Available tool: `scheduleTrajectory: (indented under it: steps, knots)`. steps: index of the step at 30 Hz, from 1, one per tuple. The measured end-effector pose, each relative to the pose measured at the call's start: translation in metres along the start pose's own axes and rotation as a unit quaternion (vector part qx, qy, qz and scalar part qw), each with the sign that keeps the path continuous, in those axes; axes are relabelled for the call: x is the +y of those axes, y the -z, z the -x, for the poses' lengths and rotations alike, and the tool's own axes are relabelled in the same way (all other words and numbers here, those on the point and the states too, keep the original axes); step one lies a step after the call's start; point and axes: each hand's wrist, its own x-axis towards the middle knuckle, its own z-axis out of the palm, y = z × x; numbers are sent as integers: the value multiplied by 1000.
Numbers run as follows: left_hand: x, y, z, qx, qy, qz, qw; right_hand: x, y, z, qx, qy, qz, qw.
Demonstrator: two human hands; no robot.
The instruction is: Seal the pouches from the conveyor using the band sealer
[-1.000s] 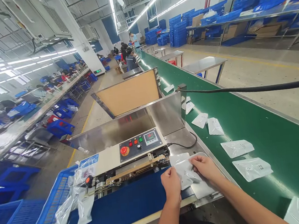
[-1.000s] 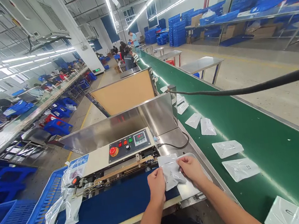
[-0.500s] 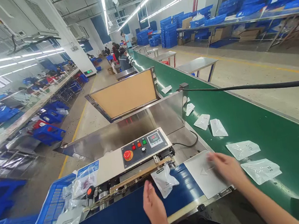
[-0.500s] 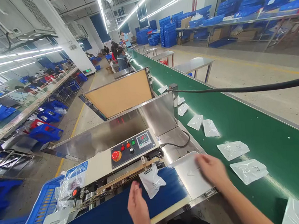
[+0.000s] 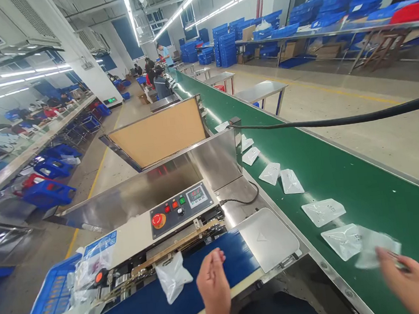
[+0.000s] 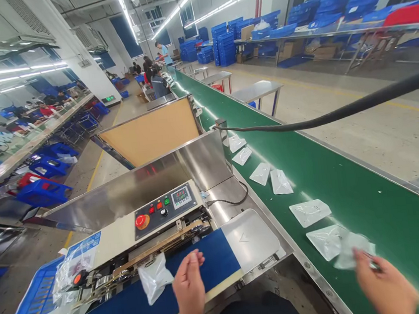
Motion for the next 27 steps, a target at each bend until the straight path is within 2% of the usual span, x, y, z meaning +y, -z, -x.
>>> scheduleTrajectory:
  steps: [1, 2, 4, 6, 7, 9, 12, 14, 16, 19, 21, 24, 27]
  knots:
    - [6, -19, 6, -66, -26, -15, 997, -20, -4, 11, -28, -17, -43, 999]
    - [11, -37, 12, -132, -54, -30, 989, -42, -8, 23, -56, -2, -90, 994]
    - [21, -68, 24, -239, -102, -42, 965, -90, -20, 50, -120, 100, -173, 972]
    - [29, -89, 31, -283, -116, -23, 952, -132, -30, 75, -205, 188, -243, 929]
    - [32, -95, 32, -280, -110, -10, 954, -147, -34, 85, -247, 216, -273, 904]
    - [37, -98, 31, -237, -96, 4, 967, -166, -39, 99, -325, 235, -321, 858]
    - [41, -90, 27, -181, -106, -12, 978, -171, -44, 105, -414, 203, -363, 810]
    - [38, -85, 25, -176, -122, -34, 976, -169, -49, 102, -427, 193, -348, 812]
    - [29, -84, 22, -158, -111, -55, 980, -167, -59, 95, -400, 200, -317, 836]
    - [6, -90, 11, -89, -1, -41, 995, -171, -79, 81, -352, 185, -274, 875]
    - [-10, -95, 0, -36, 85, 5, 996, -180, -96, 74, -347, 159, -257, 888]
    - [-25, -93, -16, 15, 139, 53, 989, -200, -123, 75, -370, 146, -256, 881]
    - [-30, -77, -30, 50, 155, 74, 984, -223, -149, 92, -403, 155, -251, 867]
